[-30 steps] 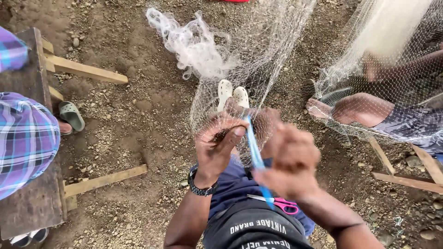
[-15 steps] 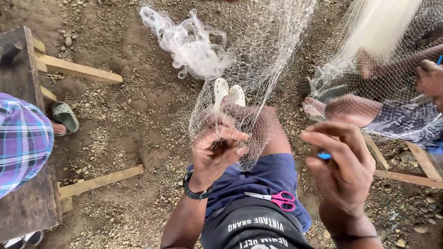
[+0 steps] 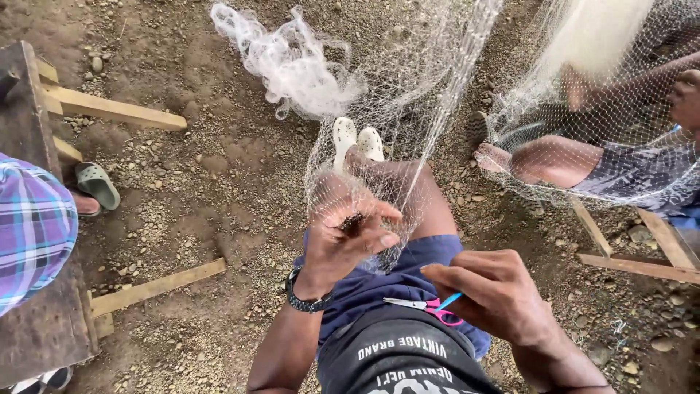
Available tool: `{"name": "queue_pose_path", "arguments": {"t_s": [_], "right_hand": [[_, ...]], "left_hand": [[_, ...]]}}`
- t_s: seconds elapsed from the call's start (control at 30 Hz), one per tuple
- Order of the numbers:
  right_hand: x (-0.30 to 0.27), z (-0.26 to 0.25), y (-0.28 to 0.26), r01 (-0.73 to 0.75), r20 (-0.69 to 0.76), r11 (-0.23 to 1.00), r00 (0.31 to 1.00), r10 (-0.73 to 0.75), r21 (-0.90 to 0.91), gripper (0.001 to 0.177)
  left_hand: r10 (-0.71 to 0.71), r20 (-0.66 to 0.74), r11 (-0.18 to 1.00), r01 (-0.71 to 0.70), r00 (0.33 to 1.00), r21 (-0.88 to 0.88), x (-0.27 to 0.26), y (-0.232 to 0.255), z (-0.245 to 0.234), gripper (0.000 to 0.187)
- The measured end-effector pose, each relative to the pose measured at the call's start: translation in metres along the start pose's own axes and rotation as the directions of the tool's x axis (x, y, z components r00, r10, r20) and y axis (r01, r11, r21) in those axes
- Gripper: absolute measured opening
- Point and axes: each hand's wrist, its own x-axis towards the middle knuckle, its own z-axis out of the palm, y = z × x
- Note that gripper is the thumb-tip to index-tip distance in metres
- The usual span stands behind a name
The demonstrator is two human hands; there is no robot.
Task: Repairing a white nylon fishing net using a blue netting needle while sitting on a wooden bench.
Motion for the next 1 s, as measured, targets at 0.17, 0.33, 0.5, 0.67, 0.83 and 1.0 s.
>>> {"name": "queue_pose_path", "arguments": {"t_s": [0.17, 0.33, 0.5, 0.67, 0.83, 1.0], "right_hand": [[-0.009, 0.005, 0.004, 0.003, -0.057, 1.000, 0.998, -0.002, 0.019, 0.015], [-0.019, 0.008, 0.005, -0.009, -0.179, 1.000, 0.984, 0.003, -0.030, 0.012], [-0.027, 0.010, 0.007, -0.001, -0.200, 1.000, 0.980, -0.001, -0.006, 0.012], [-0.033, 0.018, 0.016, -0.080, -0.212, 0.997, 0.974, 0.083, 0.020, 0.012], [0.043, 0.033, 0.010, -0.121, -0.240, 0.924, 0.946, 0.219, 0.363, 0.049], [0.017, 0.095, 0.051, -0.245, -0.156, 0.913, 0.939, 0.307, 0.326, 0.061]], "left_hand": [[-0.288, -0.222, 0.957, 0.287, 0.931, -0.039, 0.008, 0.015, 0.005, 0.008], [-0.191, -0.256, 0.977, 0.209, 0.948, 0.045, 0.008, 0.017, 0.009, 0.015], [-0.156, -0.267, 0.987, 0.157, 0.951, -0.020, 0.004, 0.005, 0.008, 0.014], [-0.220, -0.369, 0.975, 0.206, 0.903, -0.079, 0.002, 0.011, 0.012, 0.021], [0.002, -0.539, 0.998, 0.033, 0.842, 0.056, 0.017, -0.007, 0.018, 0.013], [0.000, -0.603, 0.999, -0.021, 0.798, -0.028, 0.022, -0.012, 0.017, 0.019]]}}
